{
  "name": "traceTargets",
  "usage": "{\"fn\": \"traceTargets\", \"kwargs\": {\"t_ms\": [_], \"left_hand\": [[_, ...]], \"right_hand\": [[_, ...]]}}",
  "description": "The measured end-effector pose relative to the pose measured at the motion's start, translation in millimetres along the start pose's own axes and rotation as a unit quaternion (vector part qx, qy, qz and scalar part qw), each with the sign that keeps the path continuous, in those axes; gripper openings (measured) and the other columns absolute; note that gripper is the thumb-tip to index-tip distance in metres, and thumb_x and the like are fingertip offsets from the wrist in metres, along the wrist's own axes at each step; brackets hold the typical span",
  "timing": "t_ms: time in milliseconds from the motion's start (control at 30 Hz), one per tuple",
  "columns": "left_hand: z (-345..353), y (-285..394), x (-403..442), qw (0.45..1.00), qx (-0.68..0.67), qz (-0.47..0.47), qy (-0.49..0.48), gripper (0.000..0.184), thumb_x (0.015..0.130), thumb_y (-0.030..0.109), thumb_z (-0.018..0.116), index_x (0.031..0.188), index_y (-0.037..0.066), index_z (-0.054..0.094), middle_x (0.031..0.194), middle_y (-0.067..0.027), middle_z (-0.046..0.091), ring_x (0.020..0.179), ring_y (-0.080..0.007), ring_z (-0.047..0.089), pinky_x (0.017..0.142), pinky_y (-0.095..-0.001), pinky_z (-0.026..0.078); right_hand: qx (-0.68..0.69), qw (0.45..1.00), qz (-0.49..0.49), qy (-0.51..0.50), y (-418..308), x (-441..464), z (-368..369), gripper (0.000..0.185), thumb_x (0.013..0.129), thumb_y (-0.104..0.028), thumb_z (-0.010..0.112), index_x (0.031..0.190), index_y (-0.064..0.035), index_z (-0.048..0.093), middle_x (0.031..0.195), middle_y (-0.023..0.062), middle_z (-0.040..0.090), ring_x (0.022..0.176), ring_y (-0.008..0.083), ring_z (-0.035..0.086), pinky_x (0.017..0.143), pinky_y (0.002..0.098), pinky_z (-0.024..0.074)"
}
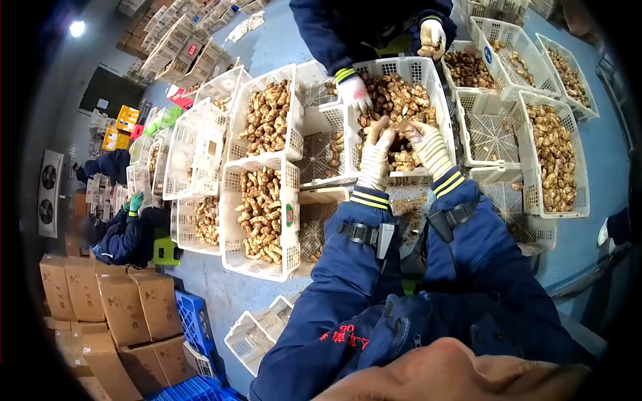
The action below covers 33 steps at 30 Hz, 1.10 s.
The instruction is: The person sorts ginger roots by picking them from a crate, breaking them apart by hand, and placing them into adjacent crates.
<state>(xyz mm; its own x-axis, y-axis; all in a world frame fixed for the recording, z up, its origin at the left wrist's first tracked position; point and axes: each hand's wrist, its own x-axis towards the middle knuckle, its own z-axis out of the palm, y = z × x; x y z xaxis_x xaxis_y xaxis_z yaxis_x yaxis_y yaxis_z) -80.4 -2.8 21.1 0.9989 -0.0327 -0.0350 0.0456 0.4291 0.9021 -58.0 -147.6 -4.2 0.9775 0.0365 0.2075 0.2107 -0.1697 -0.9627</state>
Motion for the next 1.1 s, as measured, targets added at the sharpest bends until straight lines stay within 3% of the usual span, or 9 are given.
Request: {"fn": "traceTargets", "kwargs": {"t_ms": [100,133,200,300,367,467,567,700,1100], "left_hand": [[-5,-10,10,0.998,-0.04,0.012,0.044,0.04,0.091,0.024,0.063,0.123,0.0,0.056,0.103,-0.0075,0.065,0.092,-0.0143,0.062,0.079,-0.0257,0.052],[-10,-13,15,0.995,-0.085,-0.014,0.053,0.037,0.091,0.025,0.062,0.12,0.001,0.057,0.101,-0.0065,0.065,0.087,-0.0138,0.062,0.076,-0.0259,0.053],[-16,-12,23,0.984,-0.151,-0.044,0.086,0.031,0.092,0.027,0.06,0.113,0.004,0.06,0.093,-0.0032,0.065,0.074,-0.0123,0.062,0.065,-0.0262,0.054],[-22,-14,24,0.976,-0.12,-0.05,0.177,0.032,0.091,0.028,0.061,0.113,0.006,0.06,0.103,-0.0058,0.063,0.089,-0.0154,0.06,0.077,-0.0285,0.051],[-22,-14,27,0.982,-0.142,-0.039,0.115,0.041,0.091,0.031,0.061,0.122,0.005,0.056,0.11,-0.0077,0.061,0.103,-0.0177,0.054,0.092,-0.0328,0.043],[-17,-13,27,0.982,-0.126,-0.058,0.131,0.055,0.085,0.039,0.067,0.126,0.005,0.055,0.122,-0.0093,0.055,0.109,-0.0214,0.051,0.097,-0.0364,0.038],[-20,-7,29,0.971,-0.191,-0.069,0.124,0.052,0.088,0.04,0.063,0.124,0.004,0.055,0.119,-0.0084,0.057,0.107,-0.0209,0.052,0.096,-0.036,0.04],[-26,-13,40,0.949,-0.255,-0.067,0.174,0.035,0.091,0.035,0.059,0.113,0.008,0.059,0.097,-0.0051,0.064,0.083,-0.0151,0.061,0.071,-0.0292,0.051],[-27,-17,36,0.953,-0.234,-0.103,0.161,0.031,0.086,0.033,0.065,0.109,0.012,0.059,0.098,-0.0025,0.064,0.089,-0.0168,0.061,0.075,-0.0326,0.049]], "right_hand": [[-0.15,0.988,0.035,0.029,5,-2,-10,0.073,0.088,-0.065,0.046,0.105,0.004,0.064,0.085,0.0141,0.07,0.079,0.0221,0.068,0.068,0.0331,0.0509],[0.117,0.991,0.066,-0.019,1,-7,-11,0.074,0.089,-0.066,0.044,0.107,0.0031,0.064,0.085,0.0142,0.07,0.077,0.0203,0.067,0.066,0.0327,0.0512],[0.096,0.993,0.07,-0.001,-18,-10,-12,0.073,0.09,-0.065,0.043,0.109,0.002,0.063,0.085,0.012,0.07,0.073,0.0162,0.065,0.064,0.0288,0.0511],[0.051,0.996,0.042,-0.068,-22,-12,-10,0.069,0.089,-0.062,0.048,0.113,0.0007,0.063,0.086,0.0085,0.068,0.076,0.0112,0.063,0.064,0.024,0.0501],[-0.002,0.997,-0.057,-0.051,-20,-14,8,0.064,0.089,-0.056,0.054,0.116,0.0015,0.061,0.086,0.0083,0.067,0.08,0.0092,0.062,0.066,0.0223,0.0492],[0.014,0.995,0.017,-0.102,-10,-12,17,0.051,0.092,-0.042,0.058,0.119,0.0006,0.06,0.092,0.0067,0.067,0.08,0.0109,0.061,0.07,0.0249,0.0496],[0.05,0.994,0.034,-0.092,1,-6,14,0.049,0.092,-0.041,0.059,0.116,0.0013,0.061,0.093,0.006,0.068,0.077,0.0102,0.063,0.068,0.0238,0.05],[0.118,0.987,0.096,-0.058,-4,-7,6,0.048,0.091,-0.041,0.06,0.112,0.0018,0.063,0.09,0.0044,0.069,0.075,0.0093,0.063,0.065,0.0228,0.0512],[0.039,0.997,0.004,-0.061,2,-1,7,0.06,0.086,-0.04,0.065,0.127,0.002,0.052,0.124,0.0129,0.059,0.109,0.0193,0.059,0.094,0.0318,0.0484]]}}
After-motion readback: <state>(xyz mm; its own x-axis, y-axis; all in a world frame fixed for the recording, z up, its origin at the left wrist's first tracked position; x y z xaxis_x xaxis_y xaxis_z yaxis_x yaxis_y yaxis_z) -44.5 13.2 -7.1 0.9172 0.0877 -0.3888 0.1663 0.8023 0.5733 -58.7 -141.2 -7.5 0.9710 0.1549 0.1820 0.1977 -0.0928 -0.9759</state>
